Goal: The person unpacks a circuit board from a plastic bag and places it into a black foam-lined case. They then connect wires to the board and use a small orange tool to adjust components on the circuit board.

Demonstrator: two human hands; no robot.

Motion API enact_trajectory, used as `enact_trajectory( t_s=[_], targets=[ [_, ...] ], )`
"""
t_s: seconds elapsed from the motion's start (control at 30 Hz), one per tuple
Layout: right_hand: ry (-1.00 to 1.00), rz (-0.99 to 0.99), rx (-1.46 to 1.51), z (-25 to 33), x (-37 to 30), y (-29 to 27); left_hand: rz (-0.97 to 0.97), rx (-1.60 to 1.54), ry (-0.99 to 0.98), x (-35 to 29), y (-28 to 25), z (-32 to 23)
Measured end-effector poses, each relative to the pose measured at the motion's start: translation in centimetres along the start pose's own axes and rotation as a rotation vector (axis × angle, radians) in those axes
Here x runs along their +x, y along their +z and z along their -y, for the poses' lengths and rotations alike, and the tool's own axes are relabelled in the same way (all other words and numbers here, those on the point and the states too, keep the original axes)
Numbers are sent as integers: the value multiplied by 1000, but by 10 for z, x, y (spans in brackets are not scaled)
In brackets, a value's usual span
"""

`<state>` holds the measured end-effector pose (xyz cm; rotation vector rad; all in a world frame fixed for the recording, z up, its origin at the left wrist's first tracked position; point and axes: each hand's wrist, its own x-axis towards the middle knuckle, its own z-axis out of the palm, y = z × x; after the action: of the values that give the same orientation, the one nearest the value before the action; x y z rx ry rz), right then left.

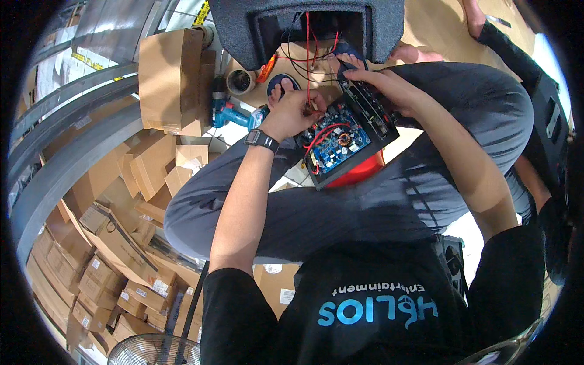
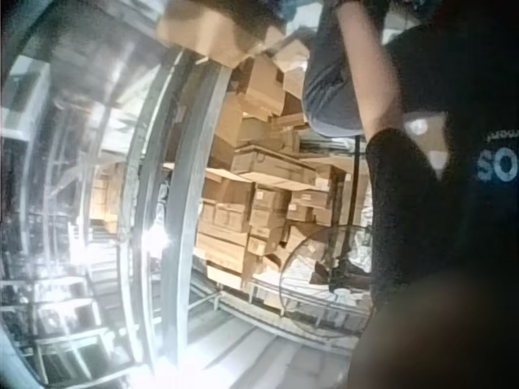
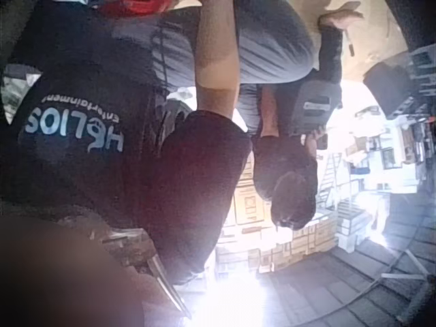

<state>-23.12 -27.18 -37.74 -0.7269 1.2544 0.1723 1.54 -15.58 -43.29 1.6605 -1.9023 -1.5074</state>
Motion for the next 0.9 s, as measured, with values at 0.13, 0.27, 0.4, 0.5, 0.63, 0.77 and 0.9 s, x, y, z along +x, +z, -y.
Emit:
enact_trajectory(
  t_s=[0.13, 0.27, 0.4, 0.5, 0.63, 0.77, 0.9],
  targets=[
    [47, 16, -31, 6, -3, 1, 0, -118, -30, 3, 4, 4],
    [-18, -49, -42, 1, 3, 8, -2, -161, 13, 6, 5, 7],
    [-23, -54, -21, -3, 3, 9, 15, -184, 19, 5, 4, 6],
    [-21, -58, 5, -3, 6, 11, 105, -322, -84, 6, 3, 5],
    [-24, -66, 54, -2, 3, 13, 64, -291, -34, 4, 9, 5],
    [-62, -102, 66, 0, -1, 16, 60, -456, -19, 7, 17, 10],
    [-48, -130, 38, 2, -1, 16, 106, -466, -128, 6, 19, 14]
  ],
)
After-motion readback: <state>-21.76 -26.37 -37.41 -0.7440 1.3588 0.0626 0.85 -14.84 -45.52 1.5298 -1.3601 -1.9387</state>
